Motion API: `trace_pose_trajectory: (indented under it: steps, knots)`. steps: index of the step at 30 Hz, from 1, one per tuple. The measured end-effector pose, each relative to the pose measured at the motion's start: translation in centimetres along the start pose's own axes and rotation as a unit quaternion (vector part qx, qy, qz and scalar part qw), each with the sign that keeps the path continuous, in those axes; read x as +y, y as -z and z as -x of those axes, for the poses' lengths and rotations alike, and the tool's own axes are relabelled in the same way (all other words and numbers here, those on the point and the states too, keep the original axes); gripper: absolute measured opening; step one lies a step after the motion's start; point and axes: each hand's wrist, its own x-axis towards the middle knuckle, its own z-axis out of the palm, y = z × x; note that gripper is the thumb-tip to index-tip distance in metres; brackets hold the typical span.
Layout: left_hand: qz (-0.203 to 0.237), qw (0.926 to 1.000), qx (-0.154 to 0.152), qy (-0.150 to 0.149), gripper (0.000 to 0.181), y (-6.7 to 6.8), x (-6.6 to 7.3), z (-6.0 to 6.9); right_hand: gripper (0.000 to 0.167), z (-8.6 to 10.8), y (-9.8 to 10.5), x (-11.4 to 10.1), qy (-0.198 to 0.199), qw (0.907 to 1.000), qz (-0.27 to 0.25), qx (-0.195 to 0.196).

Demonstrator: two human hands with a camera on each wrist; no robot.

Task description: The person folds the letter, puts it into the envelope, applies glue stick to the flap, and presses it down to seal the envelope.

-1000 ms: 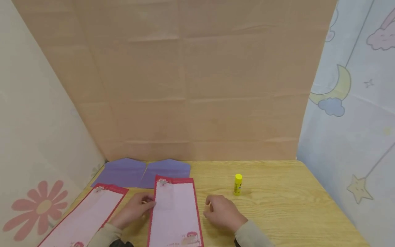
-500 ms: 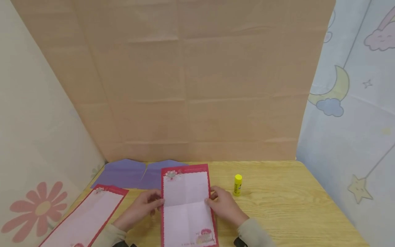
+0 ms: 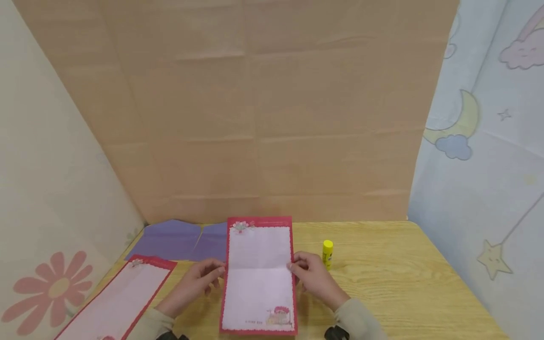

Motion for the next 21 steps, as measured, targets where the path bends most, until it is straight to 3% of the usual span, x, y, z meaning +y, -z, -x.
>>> trace_pose_trajectory:
  steps: [21]
  knots:
    - [0.02, 0.9995, -0.023, -0.009, 0.026, -0.3, -1.2, -0.5, 0.032, 0.3, 0.6, 0.6, 0.008, 0.9987, -0.045, -0.022]
